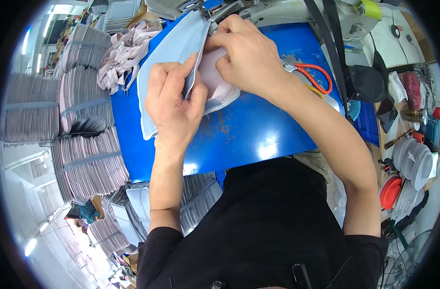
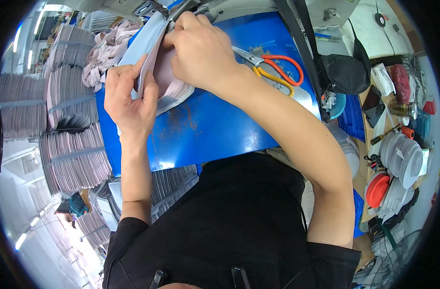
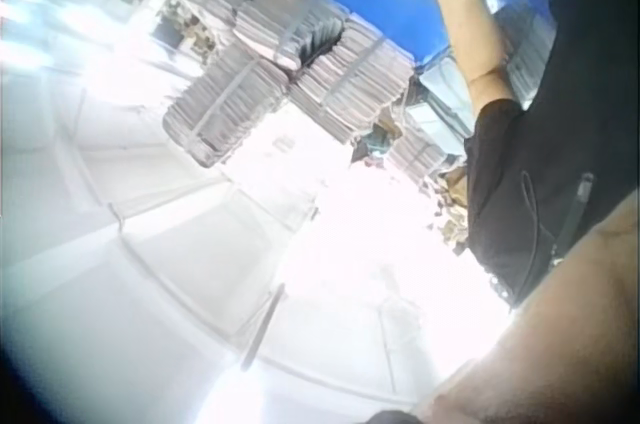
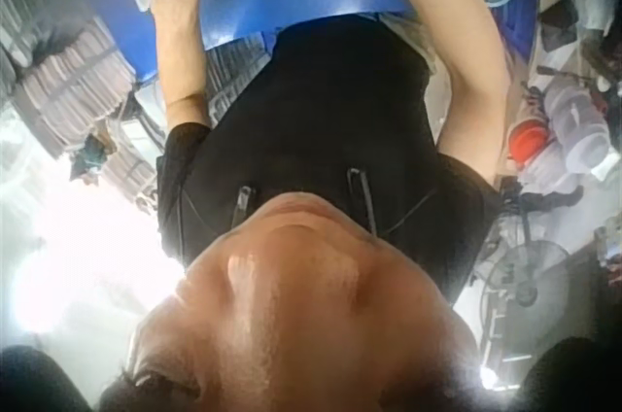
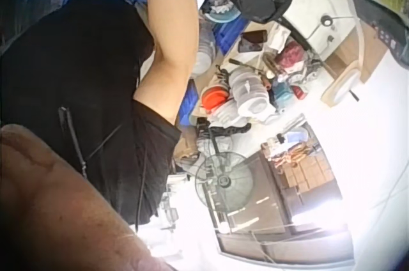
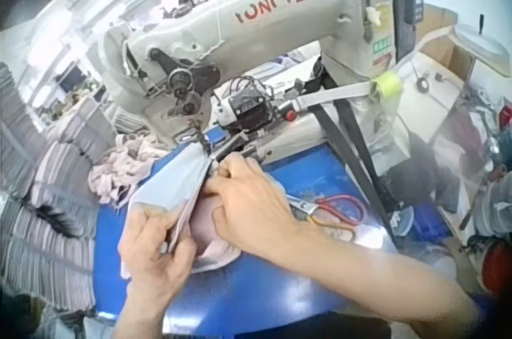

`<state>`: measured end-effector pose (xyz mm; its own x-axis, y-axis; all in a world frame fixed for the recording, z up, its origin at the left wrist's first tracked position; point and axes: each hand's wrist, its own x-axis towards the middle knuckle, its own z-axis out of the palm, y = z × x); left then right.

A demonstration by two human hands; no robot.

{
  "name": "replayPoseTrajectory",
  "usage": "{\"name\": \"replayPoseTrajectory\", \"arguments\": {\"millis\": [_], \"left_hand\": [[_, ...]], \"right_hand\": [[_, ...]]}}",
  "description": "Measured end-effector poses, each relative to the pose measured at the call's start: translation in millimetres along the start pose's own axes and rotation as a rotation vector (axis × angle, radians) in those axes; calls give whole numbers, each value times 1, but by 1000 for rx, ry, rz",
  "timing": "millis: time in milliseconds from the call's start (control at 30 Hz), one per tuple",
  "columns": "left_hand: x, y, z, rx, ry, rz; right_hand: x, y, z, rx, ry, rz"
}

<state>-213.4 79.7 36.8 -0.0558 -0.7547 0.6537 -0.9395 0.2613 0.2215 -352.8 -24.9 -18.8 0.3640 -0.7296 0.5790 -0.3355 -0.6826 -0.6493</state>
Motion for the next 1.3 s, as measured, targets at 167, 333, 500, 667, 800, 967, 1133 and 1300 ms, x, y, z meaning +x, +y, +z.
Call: {"name": "replayPoseTrajectory", "arguments": {"millis": [167, 333, 500, 667, 800, 967, 1133, 1300], "left_hand": [[4, -6, 4, 21, 54, 73], [7, -14, 8, -14, 156, 107], [9, -19, 6, 23, 206, 106], [7, -22, 5, -12, 178, 104], [1, -19, 5, -35, 104, 60], [-5, -4, 7, -38, -53, 93], [-11, -8, 26, -93, -83, 238], [-1, -7, 34, -122, -97, 377]], "right_hand": [[-1, 12, 2, 33, 80, -90], [10, 24, -3, 243, -81, -82], [7, 17, 6, 162, -243, -306], [4, 13, 4, 211, -38, -186], [8, 5, 2, 38, 97, 98], [-14, 2, -28, 136, -229, 353], [-40, 4, -27, 746, -231, 779], [-47, -14, -25, 1095, -106, 899]]}}
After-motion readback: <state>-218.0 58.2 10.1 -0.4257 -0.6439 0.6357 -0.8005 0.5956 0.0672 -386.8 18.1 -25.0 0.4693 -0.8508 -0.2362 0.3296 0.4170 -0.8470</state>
